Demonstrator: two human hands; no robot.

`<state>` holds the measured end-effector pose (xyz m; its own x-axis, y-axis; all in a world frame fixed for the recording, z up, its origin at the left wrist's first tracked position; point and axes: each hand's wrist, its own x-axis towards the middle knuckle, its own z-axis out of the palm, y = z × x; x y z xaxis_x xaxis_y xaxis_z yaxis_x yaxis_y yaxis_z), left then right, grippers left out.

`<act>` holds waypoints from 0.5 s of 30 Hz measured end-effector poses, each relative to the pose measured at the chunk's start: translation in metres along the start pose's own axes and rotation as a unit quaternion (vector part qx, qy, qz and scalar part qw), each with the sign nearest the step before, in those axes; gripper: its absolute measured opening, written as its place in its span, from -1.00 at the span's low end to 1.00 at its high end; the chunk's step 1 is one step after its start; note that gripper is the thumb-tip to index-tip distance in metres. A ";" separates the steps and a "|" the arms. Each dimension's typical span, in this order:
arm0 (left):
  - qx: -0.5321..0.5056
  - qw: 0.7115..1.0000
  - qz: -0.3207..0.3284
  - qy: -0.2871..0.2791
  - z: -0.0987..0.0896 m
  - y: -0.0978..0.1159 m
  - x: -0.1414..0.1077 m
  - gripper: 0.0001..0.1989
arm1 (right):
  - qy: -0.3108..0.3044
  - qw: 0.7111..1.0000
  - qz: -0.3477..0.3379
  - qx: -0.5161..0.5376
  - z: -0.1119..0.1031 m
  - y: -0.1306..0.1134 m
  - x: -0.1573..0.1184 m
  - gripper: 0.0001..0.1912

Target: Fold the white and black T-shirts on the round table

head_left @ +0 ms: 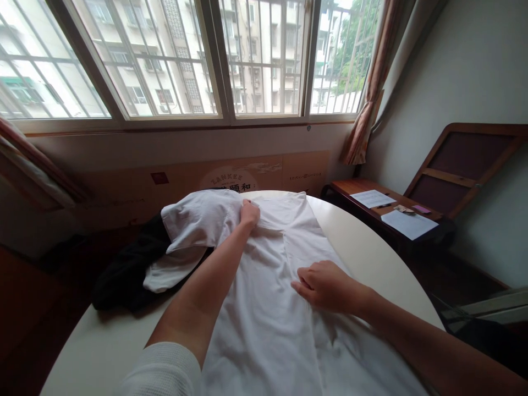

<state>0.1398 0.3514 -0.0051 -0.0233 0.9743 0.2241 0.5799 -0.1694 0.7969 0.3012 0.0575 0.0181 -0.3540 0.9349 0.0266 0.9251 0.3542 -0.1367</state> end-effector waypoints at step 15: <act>0.211 0.806 0.430 -0.348 -0.107 0.008 -0.263 -0.29 | -0.008 0.997 -0.028 0.077 0.032 0.024 0.018 -0.29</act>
<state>0.0633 0.0777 0.0025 0.9121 0.3960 0.1063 0.3670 -0.9040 0.2194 0.3125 0.0823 -0.0163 -0.4083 0.9126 0.0220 0.8724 0.3971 -0.2851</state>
